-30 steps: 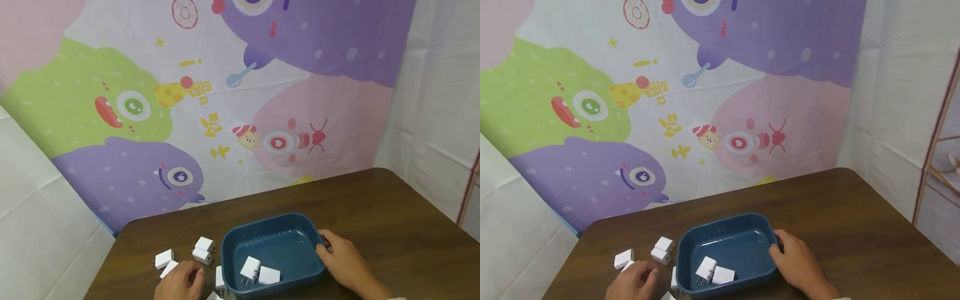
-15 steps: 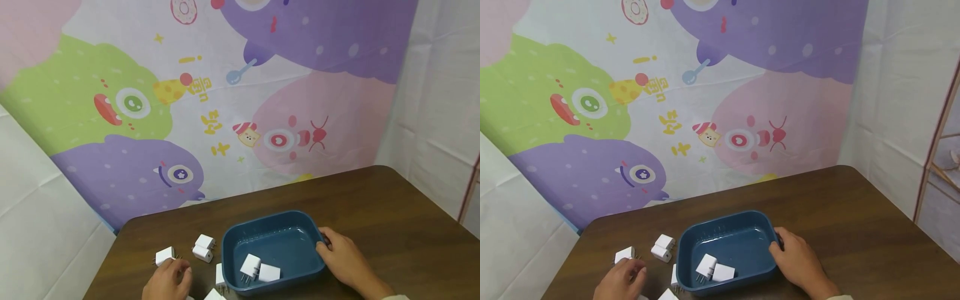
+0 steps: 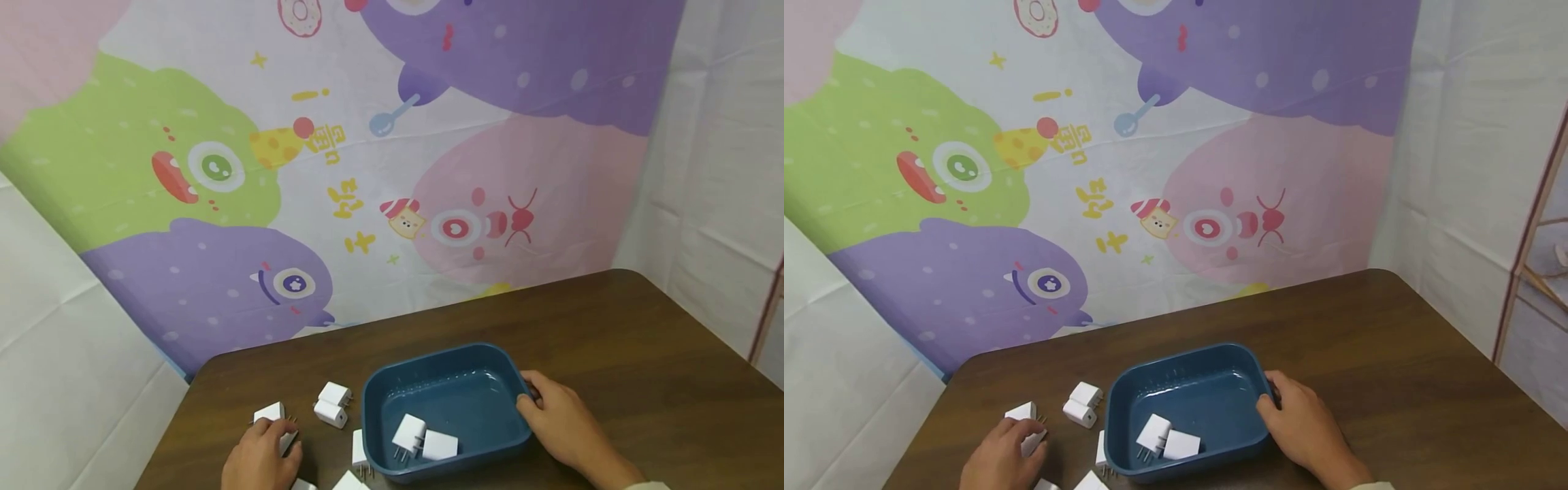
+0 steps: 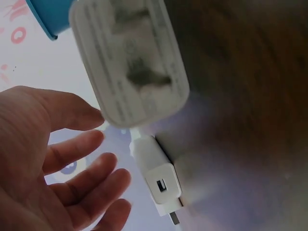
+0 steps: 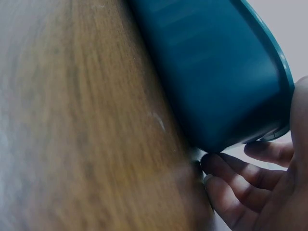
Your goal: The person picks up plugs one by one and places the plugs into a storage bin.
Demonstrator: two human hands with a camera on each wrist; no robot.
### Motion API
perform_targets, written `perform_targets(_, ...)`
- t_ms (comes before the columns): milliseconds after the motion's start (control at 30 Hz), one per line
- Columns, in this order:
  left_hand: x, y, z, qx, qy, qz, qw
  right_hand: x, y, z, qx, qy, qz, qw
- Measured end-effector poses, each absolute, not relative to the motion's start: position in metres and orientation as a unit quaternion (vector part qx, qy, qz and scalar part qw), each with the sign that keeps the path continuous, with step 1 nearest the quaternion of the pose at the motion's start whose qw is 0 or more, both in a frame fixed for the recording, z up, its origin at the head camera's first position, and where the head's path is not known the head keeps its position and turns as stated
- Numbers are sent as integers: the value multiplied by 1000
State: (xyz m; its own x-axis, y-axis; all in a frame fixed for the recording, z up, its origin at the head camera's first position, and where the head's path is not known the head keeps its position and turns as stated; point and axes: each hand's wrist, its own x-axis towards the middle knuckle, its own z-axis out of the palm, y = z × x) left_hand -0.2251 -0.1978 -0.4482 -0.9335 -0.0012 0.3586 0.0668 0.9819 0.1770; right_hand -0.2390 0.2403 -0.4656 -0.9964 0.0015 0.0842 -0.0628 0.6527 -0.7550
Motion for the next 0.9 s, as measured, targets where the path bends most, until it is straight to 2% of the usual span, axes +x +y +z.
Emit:
perform_targets(200, -229, -203, -447, -2, -985, -85, 150, -239, 241, -465, 22, -905, 422, 50)
perform_targets(667, -235, -213, -450, -20, -988, -36, 151, -239, 242, -467, 25, -906, 418, 57)
perform_targets(900, -241, -218, -447, -4, -994, -48, 93, -238, 240, -467, 17, -904, 425, 38)
